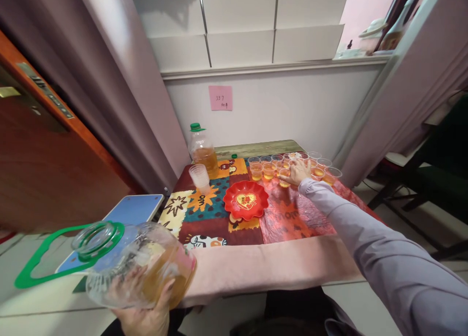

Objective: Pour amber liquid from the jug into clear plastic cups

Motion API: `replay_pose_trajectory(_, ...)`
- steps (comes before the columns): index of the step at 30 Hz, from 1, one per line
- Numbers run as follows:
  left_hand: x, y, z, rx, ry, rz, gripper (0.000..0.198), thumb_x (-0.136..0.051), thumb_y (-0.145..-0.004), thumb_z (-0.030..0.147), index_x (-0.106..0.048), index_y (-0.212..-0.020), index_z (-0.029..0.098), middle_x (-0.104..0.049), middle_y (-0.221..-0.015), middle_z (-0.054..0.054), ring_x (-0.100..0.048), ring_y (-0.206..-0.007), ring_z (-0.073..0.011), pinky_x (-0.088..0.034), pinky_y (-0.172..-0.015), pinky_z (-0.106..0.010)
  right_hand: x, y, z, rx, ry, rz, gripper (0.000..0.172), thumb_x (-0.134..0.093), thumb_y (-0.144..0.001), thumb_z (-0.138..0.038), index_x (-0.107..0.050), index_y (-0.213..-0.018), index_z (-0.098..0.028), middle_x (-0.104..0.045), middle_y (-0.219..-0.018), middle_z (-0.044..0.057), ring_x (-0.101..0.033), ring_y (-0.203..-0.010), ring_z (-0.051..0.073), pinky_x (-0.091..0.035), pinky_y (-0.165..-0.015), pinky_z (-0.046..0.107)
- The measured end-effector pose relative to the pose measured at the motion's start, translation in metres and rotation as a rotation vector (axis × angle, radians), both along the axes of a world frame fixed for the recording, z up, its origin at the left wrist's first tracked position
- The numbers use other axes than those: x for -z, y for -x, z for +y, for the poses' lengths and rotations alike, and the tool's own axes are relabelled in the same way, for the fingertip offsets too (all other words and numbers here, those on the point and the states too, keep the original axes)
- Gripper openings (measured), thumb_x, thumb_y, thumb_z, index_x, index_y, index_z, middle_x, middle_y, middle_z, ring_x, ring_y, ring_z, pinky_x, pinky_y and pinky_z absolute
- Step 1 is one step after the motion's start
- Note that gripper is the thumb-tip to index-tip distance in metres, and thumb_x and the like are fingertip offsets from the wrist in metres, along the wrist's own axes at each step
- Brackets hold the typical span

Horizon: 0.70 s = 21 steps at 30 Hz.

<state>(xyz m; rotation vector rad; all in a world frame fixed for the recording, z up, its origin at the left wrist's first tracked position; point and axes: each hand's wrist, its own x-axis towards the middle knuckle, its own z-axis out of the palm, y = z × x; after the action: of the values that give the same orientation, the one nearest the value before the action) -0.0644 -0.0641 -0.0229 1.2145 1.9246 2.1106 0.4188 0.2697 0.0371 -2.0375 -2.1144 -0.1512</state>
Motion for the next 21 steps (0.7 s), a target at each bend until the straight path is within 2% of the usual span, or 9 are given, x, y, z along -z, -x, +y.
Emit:
replay_pose_trajectory(4,-0.002,-0.005,0.000,-0.003,0.002,-0.012,0.120,-0.102,-0.048,0.052,-0.042,-0.150,0.029,-0.063,-0.141,-0.015,-0.062,-0.136,-0.0402,-0.037,-0.123,-0.077,-0.007,0.000,-0.004,-0.002,0.026,-0.024,0.056,-0.067,-0.090,-0.065,-0.081,-0.113,-0.016,-0.063,-0.148,0.024,-0.051,-0.141,0.045,-0.018,-0.125,0.072)
replay_pose_trajectory(8,-0.005,-0.015,-0.002,-0.027,0.005,0.022,0.115,-0.100,-0.055,0.054,-0.043,-0.151,0.027,-0.062,-0.144,-0.015,-0.064,-0.135,-0.0364,-0.042,-0.125,-0.065,-0.013,-0.001,-0.012,0.009,0.024,-0.077,0.063,-0.063,-0.093,-0.071,-0.079,-0.113,-0.014,-0.065,-0.144,0.027,-0.053,-0.139,0.045,-0.024,-0.121,0.071)
replay_pose_trajectory(10,-0.005,-0.019,-0.004,-0.028,0.011,0.012,0.114,-0.099,-0.058,0.056,-0.042,-0.152,0.026,-0.062,-0.145,-0.016,-0.064,-0.135,-0.0354,-0.044,-0.125,-0.060,-0.020,0.001,-0.016,-0.008,-0.036,-0.088,0.070,-0.060,-0.094,-0.075,-0.077,-0.116,-0.011,-0.067,-0.138,0.030,-0.057,-0.134,0.047,-0.028,-0.118,0.071)
replay_pose_trajectory(12,-0.003,-0.021,-0.006,-0.040,0.017,0.004,0.114,-0.098,-0.060,0.058,-0.042,-0.154,0.026,-0.063,-0.145,-0.016,-0.064,-0.136,-0.0349,-0.043,-0.125,-0.058,-0.030,0.013,-0.021,-0.100,-0.135,-0.074,0.072,-0.059,-0.095,-0.074,-0.075,-0.121,-0.009,-0.069,-0.135,0.033,-0.062,-0.127,0.046,-0.033,-0.115,0.068)
replay_pose_trajectory(15,0.001,-0.023,-0.008,-0.056,0.016,-0.011,0.111,-0.097,-0.063,0.058,-0.043,-0.155,0.028,-0.063,-0.145,-0.015,-0.063,-0.137,-0.0338,-0.042,-0.126,-0.057,-0.054,0.056,-0.029,-0.358,-0.206,0.054,0.058,-0.061,-0.101,-0.061,-0.074,-0.130,-0.012,-0.074,-0.131,0.025,-0.070,-0.116,0.037,-0.047,-0.106,0.051)
replay_pose_trajectory(18,0.004,-0.024,-0.010,-0.055,0.000,-0.027,0.109,-0.097,-0.063,0.057,-0.045,-0.154,0.026,-0.064,-0.145,-0.016,-0.063,-0.137,-0.0336,-0.044,-0.125,-0.054,-0.082,0.130,-0.037,-0.616,-0.115,0.221,0.038,-0.059,-0.106,-0.044,-0.076,-0.129,-0.019,-0.079,-0.119,0.013,-0.076,-0.102,0.026,-0.055,-0.091,0.036)
replay_pose_trajectory(21,0.005,-0.025,-0.012,-0.037,-0.003,-0.063,0.106,-0.098,-0.063,0.053,-0.048,-0.153,0.026,-0.063,-0.146,-0.014,-0.065,-0.135,-0.0329,-0.051,-0.120,-0.052,-0.107,0.213,-0.041,-0.833,-0.063,0.175,0.035,-0.056,-0.109,-0.033,-0.073,-0.138,-0.022,-0.076,-0.132,0.011,-0.075,-0.113,0.023,-0.054,-0.099,0.033)
